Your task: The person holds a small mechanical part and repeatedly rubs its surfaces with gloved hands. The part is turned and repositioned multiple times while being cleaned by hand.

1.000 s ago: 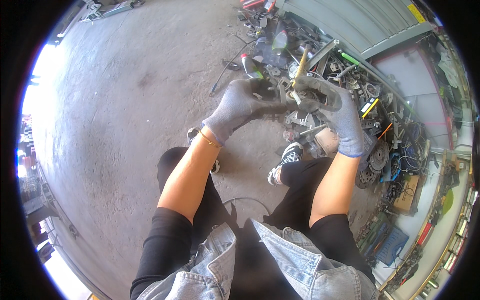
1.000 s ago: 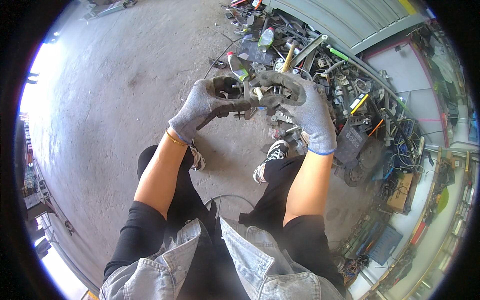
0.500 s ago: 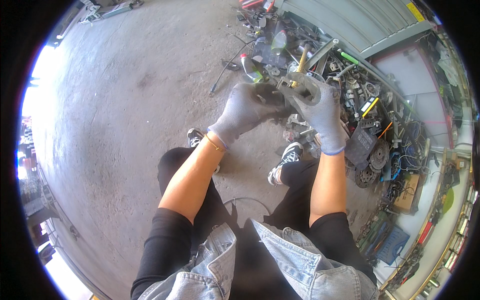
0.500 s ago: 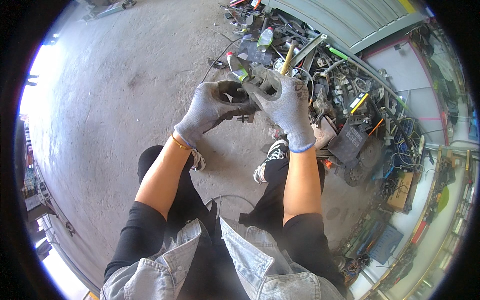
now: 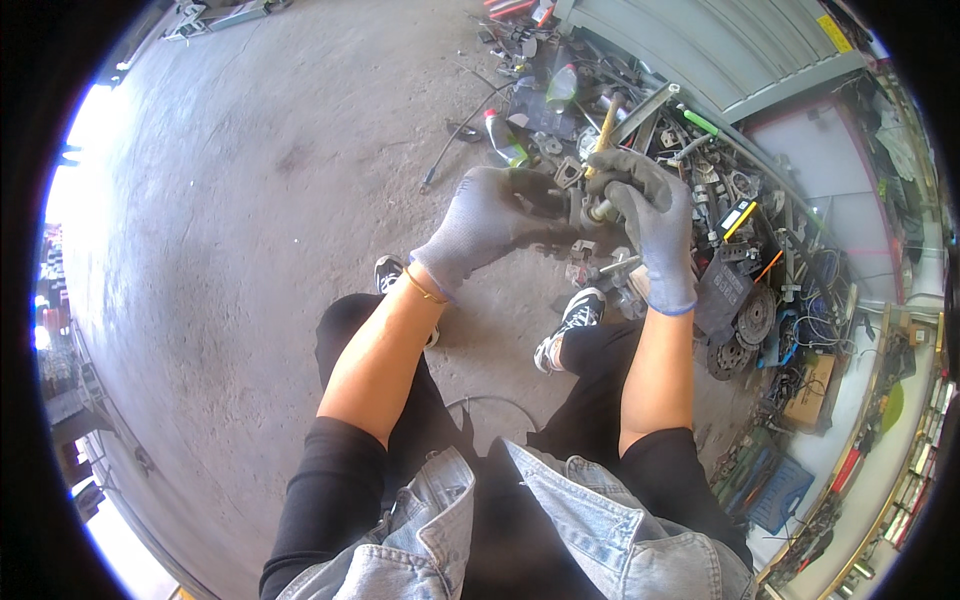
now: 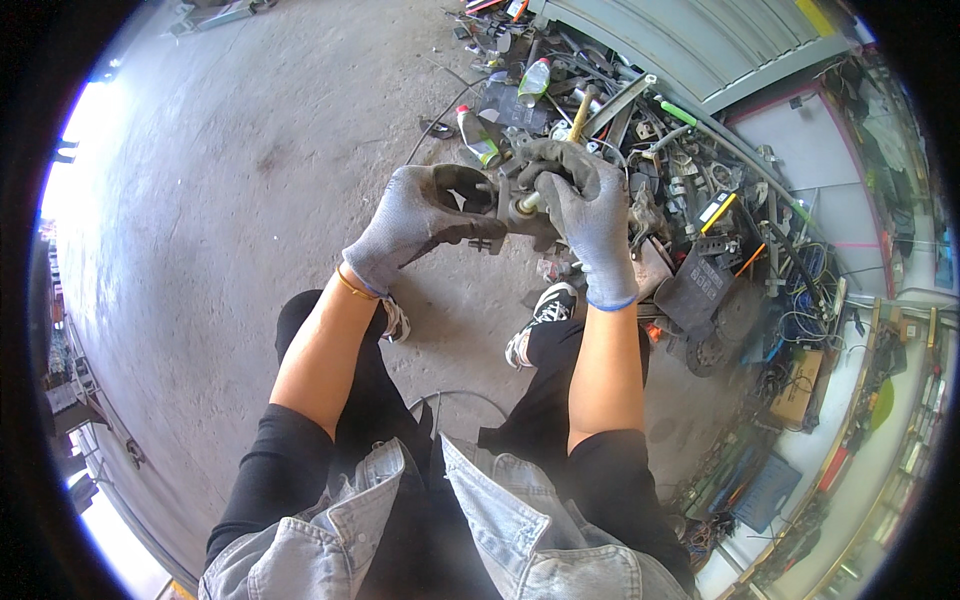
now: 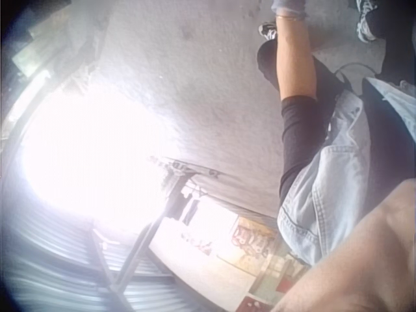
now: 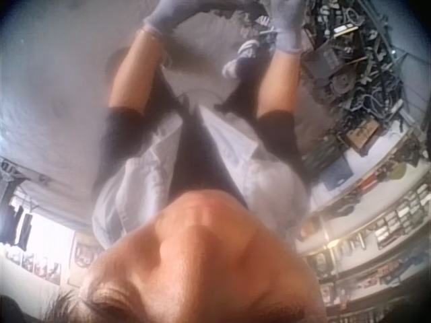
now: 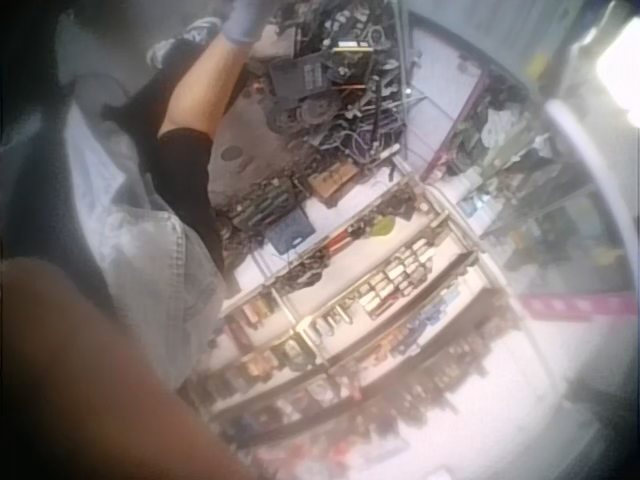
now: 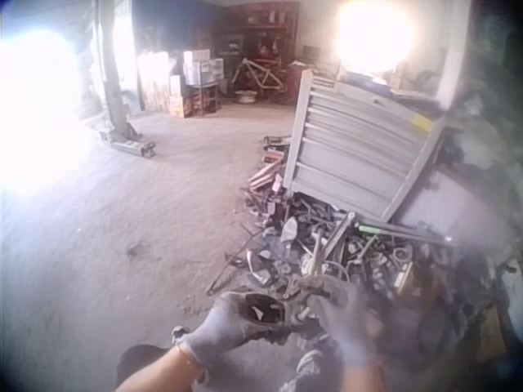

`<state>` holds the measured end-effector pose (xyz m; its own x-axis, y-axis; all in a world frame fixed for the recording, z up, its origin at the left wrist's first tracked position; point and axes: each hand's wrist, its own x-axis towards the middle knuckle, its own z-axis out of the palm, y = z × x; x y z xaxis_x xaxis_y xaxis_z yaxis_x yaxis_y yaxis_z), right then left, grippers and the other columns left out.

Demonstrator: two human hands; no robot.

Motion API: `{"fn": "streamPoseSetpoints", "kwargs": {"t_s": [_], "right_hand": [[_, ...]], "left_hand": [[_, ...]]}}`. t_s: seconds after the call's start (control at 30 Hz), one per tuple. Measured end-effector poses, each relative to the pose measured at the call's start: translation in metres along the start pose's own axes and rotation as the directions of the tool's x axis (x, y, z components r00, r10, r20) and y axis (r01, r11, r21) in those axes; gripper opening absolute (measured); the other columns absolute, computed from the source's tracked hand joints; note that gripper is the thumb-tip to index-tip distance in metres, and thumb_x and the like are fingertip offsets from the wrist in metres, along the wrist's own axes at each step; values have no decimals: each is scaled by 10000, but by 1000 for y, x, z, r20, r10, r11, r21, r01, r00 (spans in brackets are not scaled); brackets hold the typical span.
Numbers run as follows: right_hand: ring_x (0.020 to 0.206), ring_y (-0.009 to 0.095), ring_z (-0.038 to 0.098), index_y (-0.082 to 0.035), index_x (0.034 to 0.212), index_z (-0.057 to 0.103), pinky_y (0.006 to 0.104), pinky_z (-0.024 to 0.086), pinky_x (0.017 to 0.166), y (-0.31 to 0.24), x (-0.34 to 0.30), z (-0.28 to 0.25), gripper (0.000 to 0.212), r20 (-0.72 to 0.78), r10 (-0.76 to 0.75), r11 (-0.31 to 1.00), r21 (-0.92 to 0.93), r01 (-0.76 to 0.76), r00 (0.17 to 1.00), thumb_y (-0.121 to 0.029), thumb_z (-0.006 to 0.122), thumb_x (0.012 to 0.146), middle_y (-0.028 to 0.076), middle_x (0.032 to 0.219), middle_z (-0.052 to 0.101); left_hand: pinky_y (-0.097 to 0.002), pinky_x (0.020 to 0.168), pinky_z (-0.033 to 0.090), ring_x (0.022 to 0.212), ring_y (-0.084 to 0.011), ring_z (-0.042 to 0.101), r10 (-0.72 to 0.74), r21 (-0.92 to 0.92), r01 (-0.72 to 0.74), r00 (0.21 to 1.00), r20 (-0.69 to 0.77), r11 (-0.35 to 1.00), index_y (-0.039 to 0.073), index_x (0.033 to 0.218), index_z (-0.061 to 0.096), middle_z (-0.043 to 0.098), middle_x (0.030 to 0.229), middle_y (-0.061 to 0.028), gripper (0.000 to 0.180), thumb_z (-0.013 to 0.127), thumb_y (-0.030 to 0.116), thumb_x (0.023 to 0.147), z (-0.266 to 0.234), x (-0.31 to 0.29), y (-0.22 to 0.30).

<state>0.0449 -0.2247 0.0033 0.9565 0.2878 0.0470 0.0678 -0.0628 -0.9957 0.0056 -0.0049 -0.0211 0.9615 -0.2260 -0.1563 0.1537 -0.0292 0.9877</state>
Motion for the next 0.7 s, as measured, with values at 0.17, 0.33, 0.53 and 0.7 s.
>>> {"fn": "streamPoseSetpoints", "kwargs": {"t_s": [0.17,0.33,0.53,0.7], "right_hand": [[1099,145,650,66,1233,682,305,505,1001,-18,-2,-5,321,195,-195,944,-229,238,961,23,694,915,106,1185,715],[1232,181,597,-12,1308,672,328,460,1071,-24,-3,-2,543,267,-212,928,-247,279,940,-8,822,787,88,1281,675],[1207,183,618,-29,1303,681,330,485,1048,-24,1,-4,564,305,-303,772,-477,420,903,-15,844,763,76,1289,665],[1164,176,646,-9,1265,696,315,509,1012,-20,0,-2,527,224,-251,826,-458,329,942,9,830,756,77,1274,680]], "left_hand": [[-260,702,548,789,-95,686,0,106,11,995,-100,994,-51,1084,742,751,917,-70,603,936,390,721,-6,3,2],[-234,621,512,697,-70,620,-101,50,105,991,-84,993,-44,1084,738,703,854,-33,591,942,383,730,-9,0,11],[-208,534,439,649,-37,565,-93,12,94,994,-52,995,-25,1091,738,676,809,14,403,904,208,807,-12,-2,16],[-207,533,437,646,-37,566,-103,-6,103,993,-53,995,-24,1084,737,671,796,16,405,910,204,797,-11,-1,15]]}}
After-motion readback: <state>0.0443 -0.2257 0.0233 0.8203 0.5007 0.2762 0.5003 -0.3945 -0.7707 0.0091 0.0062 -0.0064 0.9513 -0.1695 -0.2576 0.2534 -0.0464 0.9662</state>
